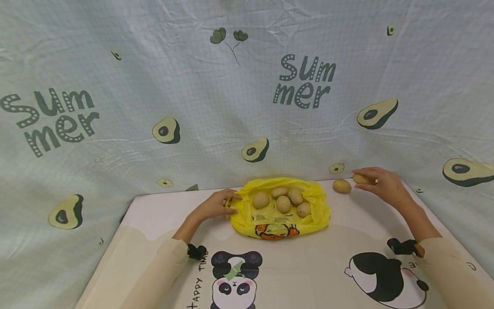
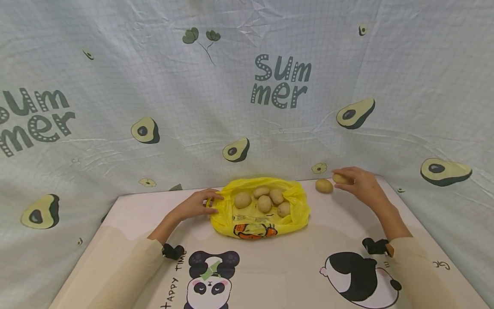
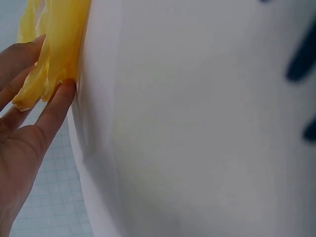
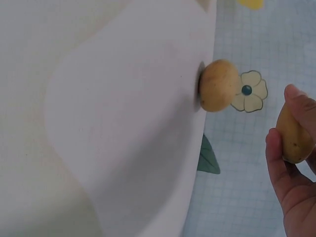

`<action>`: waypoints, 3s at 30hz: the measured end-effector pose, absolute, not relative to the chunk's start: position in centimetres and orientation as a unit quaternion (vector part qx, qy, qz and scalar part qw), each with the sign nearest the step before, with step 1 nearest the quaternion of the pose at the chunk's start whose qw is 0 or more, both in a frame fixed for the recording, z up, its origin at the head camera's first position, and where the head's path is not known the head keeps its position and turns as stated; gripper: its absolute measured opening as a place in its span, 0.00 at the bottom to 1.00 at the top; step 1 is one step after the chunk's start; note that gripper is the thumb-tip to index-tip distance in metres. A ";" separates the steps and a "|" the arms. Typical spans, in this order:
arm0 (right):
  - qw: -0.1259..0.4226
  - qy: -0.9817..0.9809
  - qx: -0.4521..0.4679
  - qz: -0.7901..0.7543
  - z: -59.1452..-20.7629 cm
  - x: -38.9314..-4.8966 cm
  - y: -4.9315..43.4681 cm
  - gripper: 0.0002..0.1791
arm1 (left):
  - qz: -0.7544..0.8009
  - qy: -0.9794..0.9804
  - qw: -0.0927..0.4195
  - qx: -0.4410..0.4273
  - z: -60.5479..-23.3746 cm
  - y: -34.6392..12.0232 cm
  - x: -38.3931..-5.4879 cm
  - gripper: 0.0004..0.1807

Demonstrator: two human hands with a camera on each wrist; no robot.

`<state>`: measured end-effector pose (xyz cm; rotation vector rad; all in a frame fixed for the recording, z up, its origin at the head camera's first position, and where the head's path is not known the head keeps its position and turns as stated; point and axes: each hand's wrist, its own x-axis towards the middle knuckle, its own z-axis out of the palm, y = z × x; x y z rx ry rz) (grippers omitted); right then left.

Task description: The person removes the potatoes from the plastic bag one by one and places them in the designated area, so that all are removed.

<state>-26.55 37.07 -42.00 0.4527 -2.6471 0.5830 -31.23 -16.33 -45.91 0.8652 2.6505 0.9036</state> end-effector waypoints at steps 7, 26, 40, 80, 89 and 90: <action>0.186 -0.949 0.146 0.210 -42.1 -27.1 37.4 0.26 | 0.306 0.901 0.106 0.290 -45.9 -16.4 -31.1 0.23; 0.056 -0.970 0.084 0.220 -44.1 -28.9 39.3 0.26 | 0.301 0.904 0.107 0.284 -45.8 -16.1 -30.8 0.23; 0.019 -0.972 0.043 0.230 -44.9 -29.3 39.6 0.30 | 0.288 0.908 0.105 0.285 -45.5 -15.8 -30.7 0.22; -0.031 -0.969 0.039 0.243 -45.6 -31.4 39.0 0.33 | 0.276 0.910 0.097 0.295 -45.5 -15.8 -30.9 0.22; -0.036 -0.968 0.051 0.244 -45.6 -31.6 39.0 0.32 | 0.277 0.910 0.101 0.293 -45.4 -15.6 -30.9 0.23; -0.036 -0.968 0.051 0.243 -45.6 -31.6 39.0 0.32 | 0.277 0.909 0.102 0.293 -45.4 -15.6 -30.9 0.23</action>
